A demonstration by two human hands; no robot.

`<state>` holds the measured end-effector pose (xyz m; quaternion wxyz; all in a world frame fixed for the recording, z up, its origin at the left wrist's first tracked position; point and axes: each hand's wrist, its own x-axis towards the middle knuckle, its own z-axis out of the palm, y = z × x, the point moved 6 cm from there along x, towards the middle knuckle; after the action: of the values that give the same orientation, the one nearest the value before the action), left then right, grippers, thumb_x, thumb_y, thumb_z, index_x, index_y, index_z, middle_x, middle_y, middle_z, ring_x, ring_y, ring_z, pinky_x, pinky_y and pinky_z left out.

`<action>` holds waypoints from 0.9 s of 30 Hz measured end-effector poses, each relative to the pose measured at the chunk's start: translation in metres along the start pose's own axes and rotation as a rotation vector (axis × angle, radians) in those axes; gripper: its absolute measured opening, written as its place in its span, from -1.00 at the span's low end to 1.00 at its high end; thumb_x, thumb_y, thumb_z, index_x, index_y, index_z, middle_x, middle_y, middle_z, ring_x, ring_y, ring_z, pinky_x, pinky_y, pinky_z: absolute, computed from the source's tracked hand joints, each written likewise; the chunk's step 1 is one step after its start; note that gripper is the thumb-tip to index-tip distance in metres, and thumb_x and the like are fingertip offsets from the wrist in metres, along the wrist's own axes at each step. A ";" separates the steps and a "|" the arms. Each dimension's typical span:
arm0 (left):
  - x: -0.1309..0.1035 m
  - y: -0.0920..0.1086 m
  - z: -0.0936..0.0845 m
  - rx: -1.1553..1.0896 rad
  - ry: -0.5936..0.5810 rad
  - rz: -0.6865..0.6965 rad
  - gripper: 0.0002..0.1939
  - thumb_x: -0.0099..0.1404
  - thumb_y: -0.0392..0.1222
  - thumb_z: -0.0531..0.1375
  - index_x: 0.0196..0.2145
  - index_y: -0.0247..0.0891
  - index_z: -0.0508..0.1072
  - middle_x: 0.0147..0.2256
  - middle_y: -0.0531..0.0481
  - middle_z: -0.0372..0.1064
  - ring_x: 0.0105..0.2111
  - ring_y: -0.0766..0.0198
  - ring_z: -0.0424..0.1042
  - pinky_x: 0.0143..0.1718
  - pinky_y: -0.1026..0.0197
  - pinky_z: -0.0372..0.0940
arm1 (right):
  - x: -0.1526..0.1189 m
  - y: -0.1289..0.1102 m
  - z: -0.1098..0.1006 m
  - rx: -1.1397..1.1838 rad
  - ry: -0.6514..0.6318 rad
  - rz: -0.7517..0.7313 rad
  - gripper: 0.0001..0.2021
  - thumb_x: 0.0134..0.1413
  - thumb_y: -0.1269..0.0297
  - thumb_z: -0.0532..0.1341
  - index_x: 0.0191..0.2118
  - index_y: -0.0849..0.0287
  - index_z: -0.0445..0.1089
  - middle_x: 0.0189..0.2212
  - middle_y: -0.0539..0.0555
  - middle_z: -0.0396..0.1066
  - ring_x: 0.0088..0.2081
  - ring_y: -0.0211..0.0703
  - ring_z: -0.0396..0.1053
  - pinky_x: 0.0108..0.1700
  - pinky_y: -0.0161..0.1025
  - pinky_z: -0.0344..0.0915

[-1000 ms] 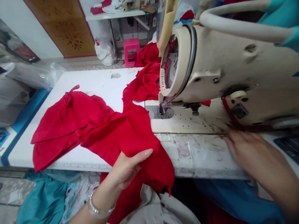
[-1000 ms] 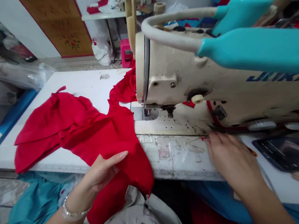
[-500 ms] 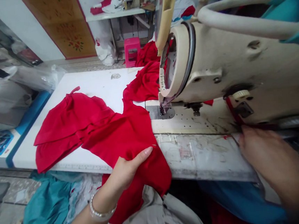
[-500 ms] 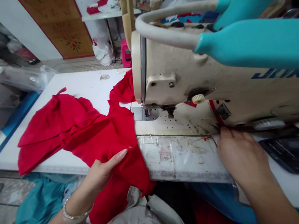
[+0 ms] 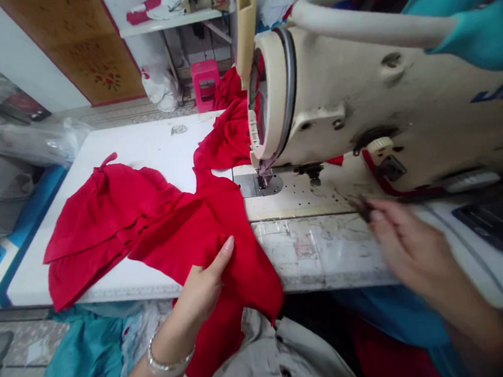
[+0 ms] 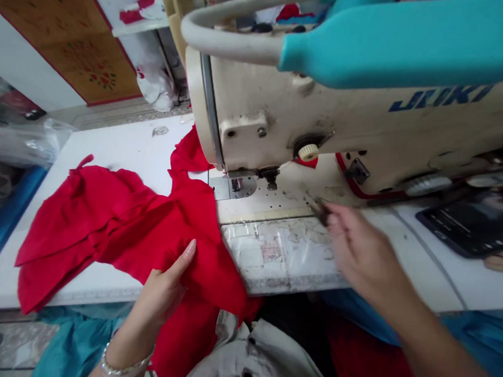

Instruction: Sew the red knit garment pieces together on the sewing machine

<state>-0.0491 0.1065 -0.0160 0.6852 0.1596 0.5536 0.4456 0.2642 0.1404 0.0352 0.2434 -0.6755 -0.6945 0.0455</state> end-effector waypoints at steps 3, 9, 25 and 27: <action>-0.002 0.002 0.002 0.042 -0.023 0.031 -0.59 0.09 0.08 0.46 -0.25 -0.30 0.61 -0.26 -0.11 0.62 -0.21 0.04 0.60 -0.14 0.12 0.52 | -0.003 -0.052 0.028 0.443 -0.276 -0.033 -0.64 0.40 0.04 -0.05 -0.02 0.12 0.37 -0.34 0.09 0.50 -0.38 -0.13 0.45 -0.35 -0.25 0.35; -0.005 0.008 0.010 0.191 -0.194 0.163 -0.70 0.12 -0.12 0.47 -0.23 -0.30 0.58 -0.22 -0.09 0.60 -0.17 0.09 0.57 -0.05 0.10 0.48 | 0.013 -0.119 0.053 0.685 -0.612 -0.263 -0.77 0.39 0.12 0.03 -0.15 0.12 0.34 -0.46 -0.06 0.32 -0.45 -0.28 0.27 -0.38 -0.34 0.22; -0.004 0.012 0.007 0.353 -0.215 0.216 -0.68 0.24 0.01 0.39 -0.25 -0.33 0.56 -0.29 -0.07 0.55 -0.26 0.17 0.51 -0.14 0.13 0.45 | 0.017 -0.126 0.077 0.949 -1.053 -0.025 -0.56 -0.01 -0.11 0.38 -0.38 0.20 0.35 -0.57 -0.13 0.16 -0.53 -0.39 0.02 -0.48 -0.36 0.03; -0.004 0.014 0.009 0.398 -0.227 0.220 -0.67 0.25 0.03 0.37 -0.26 -0.34 0.56 -0.30 -0.08 0.54 -0.27 0.17 0.50 -0.16 0.14 0.43 | 0.020 -0.127 0.075 0.945 -1.085 -0.015 -0.54 -0.06 -0.13 0.40 -0.39 0.20 0.34 -0.56 -0.13 0.15 -0.53 -0.40 0.02 -0.48 -0.35 0.02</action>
<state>-0.0473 0.1133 -0.0007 0.6457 0.3995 0.5291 0.3788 0.1179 0.1688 0.0245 0.1307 -0.3755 -0.6281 0.6689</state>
